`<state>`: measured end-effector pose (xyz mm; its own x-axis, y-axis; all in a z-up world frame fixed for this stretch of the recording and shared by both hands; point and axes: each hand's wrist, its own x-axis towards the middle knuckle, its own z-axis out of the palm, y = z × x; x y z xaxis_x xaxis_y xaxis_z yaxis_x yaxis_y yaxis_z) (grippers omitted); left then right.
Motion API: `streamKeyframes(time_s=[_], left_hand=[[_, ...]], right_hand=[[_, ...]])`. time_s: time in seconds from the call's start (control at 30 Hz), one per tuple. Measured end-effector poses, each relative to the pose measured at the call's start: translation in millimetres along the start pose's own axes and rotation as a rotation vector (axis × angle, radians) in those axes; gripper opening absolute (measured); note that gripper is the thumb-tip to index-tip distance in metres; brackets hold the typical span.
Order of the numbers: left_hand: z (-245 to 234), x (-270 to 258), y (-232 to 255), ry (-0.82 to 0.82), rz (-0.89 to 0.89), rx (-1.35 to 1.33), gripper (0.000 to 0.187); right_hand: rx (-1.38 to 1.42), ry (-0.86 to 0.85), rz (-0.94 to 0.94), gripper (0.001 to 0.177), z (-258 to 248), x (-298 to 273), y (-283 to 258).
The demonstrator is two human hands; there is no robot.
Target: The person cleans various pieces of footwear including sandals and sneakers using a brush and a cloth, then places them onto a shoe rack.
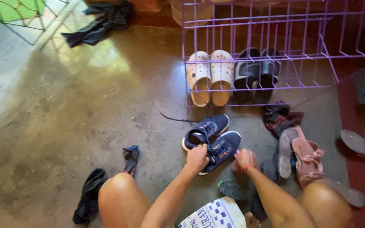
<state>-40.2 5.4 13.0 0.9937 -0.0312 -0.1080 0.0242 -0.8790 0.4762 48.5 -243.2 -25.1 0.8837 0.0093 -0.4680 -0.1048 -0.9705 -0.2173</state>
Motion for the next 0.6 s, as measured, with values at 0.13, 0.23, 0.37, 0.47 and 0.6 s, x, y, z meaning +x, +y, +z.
streamKeyframes(time_s=[0.13,0.23,0.37,0.47,0.6], left_hand=[[17.1,1.0,-3.1,0.121,0.0,0.006,0.04],[34.6,8.3,-11.0,0.117,-0.089,0.067,0.029],[33.6,1.7,-6.0,0.118,-0.381,-0.197,0.026],[24.0,-10.5,8.3,0.459,-0.385,-0.332,0.032],[34.6,-14.5,19.1,0.311,-0.567,-0.512,0.019]], right_hand=[[0.263,-0.194,-0.041,0.048,-52.8,18.7,-28.0],[0.354,-0.322,0.011,0.047,-97.4,18.4,-45.1],[0.477,-0.104,0.016,0.03,-79.9,33.3,-31.7],[0.556,0.28,-0.03,0.025,-36.1,38.8,-8.5],[0.735,0.206,0.375,0.043,-24.6,2.6,-1.9]])
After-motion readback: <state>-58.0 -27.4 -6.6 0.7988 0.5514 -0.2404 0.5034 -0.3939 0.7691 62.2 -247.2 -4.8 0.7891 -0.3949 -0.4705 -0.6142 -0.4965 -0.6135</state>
